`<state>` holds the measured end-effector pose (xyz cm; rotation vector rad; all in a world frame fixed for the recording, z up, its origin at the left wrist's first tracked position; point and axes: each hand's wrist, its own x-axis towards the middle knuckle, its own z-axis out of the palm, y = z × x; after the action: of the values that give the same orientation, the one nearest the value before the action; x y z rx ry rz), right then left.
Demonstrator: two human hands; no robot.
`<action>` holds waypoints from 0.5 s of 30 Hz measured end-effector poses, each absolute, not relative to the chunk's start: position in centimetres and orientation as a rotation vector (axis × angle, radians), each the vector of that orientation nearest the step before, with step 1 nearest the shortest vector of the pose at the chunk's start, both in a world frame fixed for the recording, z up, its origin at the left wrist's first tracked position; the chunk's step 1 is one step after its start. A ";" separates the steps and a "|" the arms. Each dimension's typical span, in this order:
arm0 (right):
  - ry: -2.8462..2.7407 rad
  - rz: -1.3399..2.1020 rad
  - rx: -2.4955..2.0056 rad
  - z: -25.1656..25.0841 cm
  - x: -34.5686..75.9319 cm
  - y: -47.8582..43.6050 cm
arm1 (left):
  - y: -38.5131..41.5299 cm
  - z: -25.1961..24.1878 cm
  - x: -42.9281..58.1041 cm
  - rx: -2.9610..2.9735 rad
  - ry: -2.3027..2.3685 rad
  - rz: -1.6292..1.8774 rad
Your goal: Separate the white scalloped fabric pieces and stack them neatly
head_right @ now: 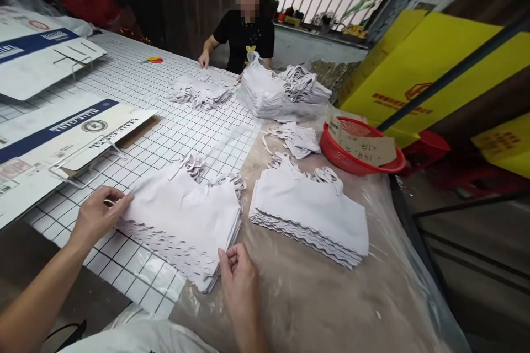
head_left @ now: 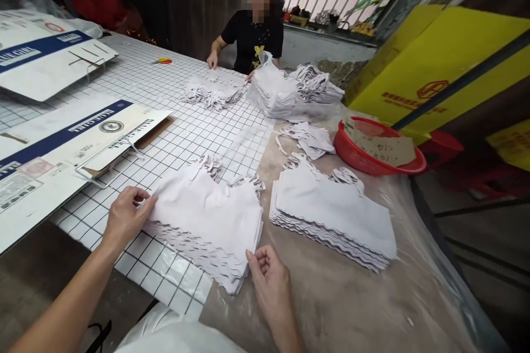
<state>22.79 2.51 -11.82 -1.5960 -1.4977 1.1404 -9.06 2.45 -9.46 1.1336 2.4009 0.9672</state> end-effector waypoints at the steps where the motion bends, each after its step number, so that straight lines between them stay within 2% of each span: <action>1: -1.494 1.145 -1.596 -11.6 22.8 2.4 | 2.2 -9.4 -9.3 1.076 2.381 0.946; 7: -1.489 1.311 -1.579 -11.2 24.4 1.4 | 0.8 -9.7 -11.4 0.850 1.985 1.042; 10: -1.418 1.395 -1.595 -12.2 25.4 0.7 | 0.1 -10.0 -11.6 0.701 1.874 0.966; 15: -1.336 1.127 -1.683 -13.7 25.1 0.7 | -0.5 -10.8 -11.5 0.522 1.802 0.918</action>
<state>25.06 0.74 -13.69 -1.6828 -1.3359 1.1269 -11.50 -0.53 -10.77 0.5221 1.8018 0.9182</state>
